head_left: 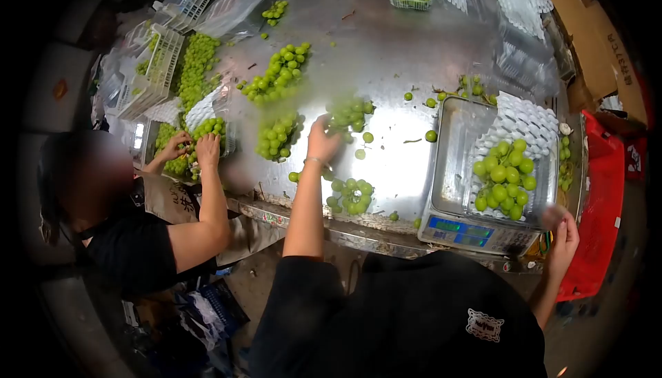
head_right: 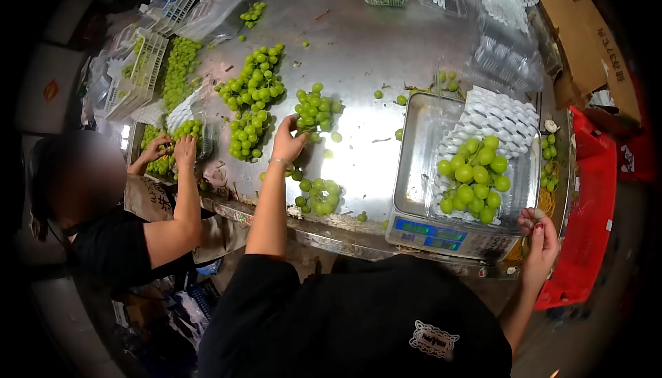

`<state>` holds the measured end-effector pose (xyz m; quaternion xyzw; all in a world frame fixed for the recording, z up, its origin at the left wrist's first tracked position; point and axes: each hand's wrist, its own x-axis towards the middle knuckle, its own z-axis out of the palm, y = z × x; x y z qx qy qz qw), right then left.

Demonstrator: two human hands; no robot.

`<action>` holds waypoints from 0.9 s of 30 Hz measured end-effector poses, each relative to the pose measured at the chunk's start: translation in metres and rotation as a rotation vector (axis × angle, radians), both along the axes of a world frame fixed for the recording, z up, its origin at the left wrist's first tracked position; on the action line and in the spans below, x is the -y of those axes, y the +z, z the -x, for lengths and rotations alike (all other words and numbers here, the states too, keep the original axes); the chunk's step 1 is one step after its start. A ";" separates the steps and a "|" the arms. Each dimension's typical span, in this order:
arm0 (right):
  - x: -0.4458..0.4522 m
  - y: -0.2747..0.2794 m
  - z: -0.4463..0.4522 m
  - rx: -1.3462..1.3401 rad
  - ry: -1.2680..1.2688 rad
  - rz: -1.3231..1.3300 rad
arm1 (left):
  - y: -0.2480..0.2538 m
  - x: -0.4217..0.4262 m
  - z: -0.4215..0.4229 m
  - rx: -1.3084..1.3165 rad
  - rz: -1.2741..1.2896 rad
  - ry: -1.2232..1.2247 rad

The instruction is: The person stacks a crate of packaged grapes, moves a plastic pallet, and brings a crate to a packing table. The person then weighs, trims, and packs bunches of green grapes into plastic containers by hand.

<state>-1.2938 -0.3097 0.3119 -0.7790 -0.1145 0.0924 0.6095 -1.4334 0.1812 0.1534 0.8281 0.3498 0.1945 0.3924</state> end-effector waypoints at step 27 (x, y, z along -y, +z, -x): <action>-0.028 0.029 0.015 0.041 0.380 -0.080 | 0.115 0.039 0.076 0.126 -0.494 0.117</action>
